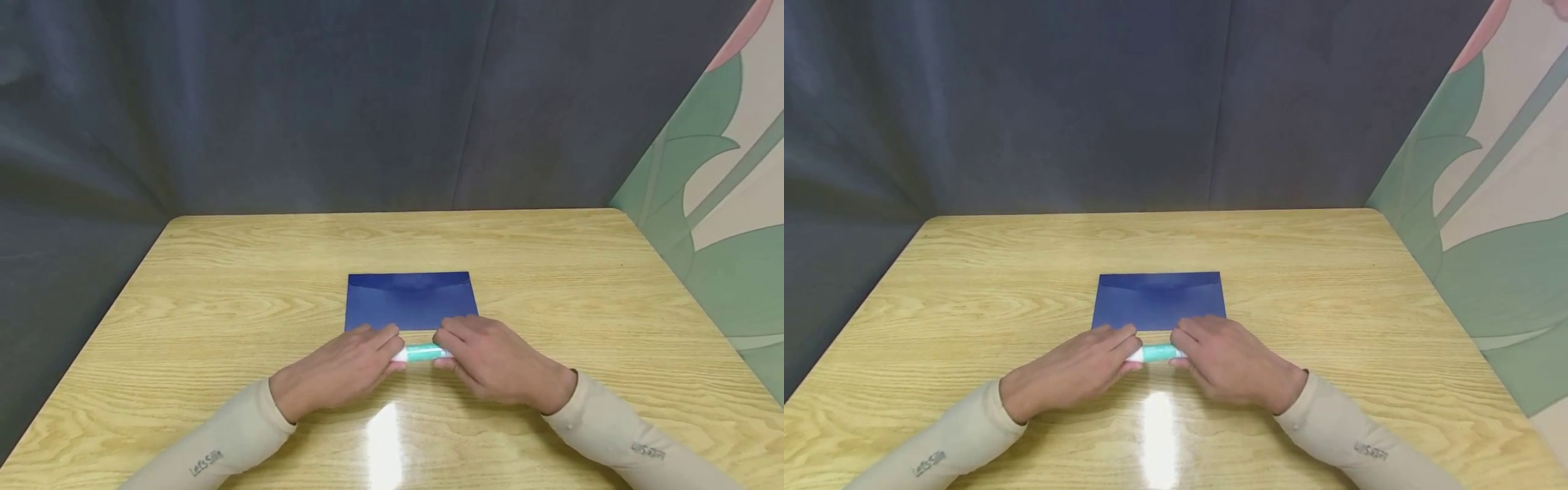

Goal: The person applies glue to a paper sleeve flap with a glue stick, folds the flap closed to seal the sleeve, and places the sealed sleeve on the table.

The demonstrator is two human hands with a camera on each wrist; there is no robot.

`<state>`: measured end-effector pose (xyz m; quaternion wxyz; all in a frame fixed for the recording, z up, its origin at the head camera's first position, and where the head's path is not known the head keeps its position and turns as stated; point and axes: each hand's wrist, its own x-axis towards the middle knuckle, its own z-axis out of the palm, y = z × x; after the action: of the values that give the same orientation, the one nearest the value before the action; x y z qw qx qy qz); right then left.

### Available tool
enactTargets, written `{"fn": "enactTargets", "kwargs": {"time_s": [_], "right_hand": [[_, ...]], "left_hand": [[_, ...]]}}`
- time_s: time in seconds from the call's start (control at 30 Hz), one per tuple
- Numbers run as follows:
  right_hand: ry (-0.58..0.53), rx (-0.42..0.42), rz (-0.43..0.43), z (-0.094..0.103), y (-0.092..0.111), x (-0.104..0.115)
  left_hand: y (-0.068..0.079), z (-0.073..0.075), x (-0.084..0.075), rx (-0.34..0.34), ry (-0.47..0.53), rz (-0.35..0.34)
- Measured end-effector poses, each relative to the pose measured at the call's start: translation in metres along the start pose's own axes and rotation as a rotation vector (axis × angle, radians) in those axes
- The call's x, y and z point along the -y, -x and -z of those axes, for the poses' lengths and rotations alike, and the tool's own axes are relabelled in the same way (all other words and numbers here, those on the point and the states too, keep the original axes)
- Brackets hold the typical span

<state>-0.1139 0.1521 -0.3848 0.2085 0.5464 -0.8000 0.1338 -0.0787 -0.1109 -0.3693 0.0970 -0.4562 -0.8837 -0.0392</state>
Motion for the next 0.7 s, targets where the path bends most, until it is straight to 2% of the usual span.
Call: {"fn": "enactTargets", "kwargs": {"time_s": [0.33, 0.57, 0.7], "right_hand": [[0.024, -0.057, 0.043, -0.004, -0.0016, 0.0027], [0.037, -0.063, 0.054, -0.0048, 0.0015, -0.0037], [0.022, -0.064, 0.062, -0.0046, 0.0021, -0.0046]], "left_hand": [[-0.0002, -0.002, -0.0008, -0.055, -0.082, 0.036], [-0.0004, -0.0023, -0.0003, -0.048, -0.071, 0.089], [0.0, -0.0021, -0.0004, -0.044, -0.062, 0.095]]}}
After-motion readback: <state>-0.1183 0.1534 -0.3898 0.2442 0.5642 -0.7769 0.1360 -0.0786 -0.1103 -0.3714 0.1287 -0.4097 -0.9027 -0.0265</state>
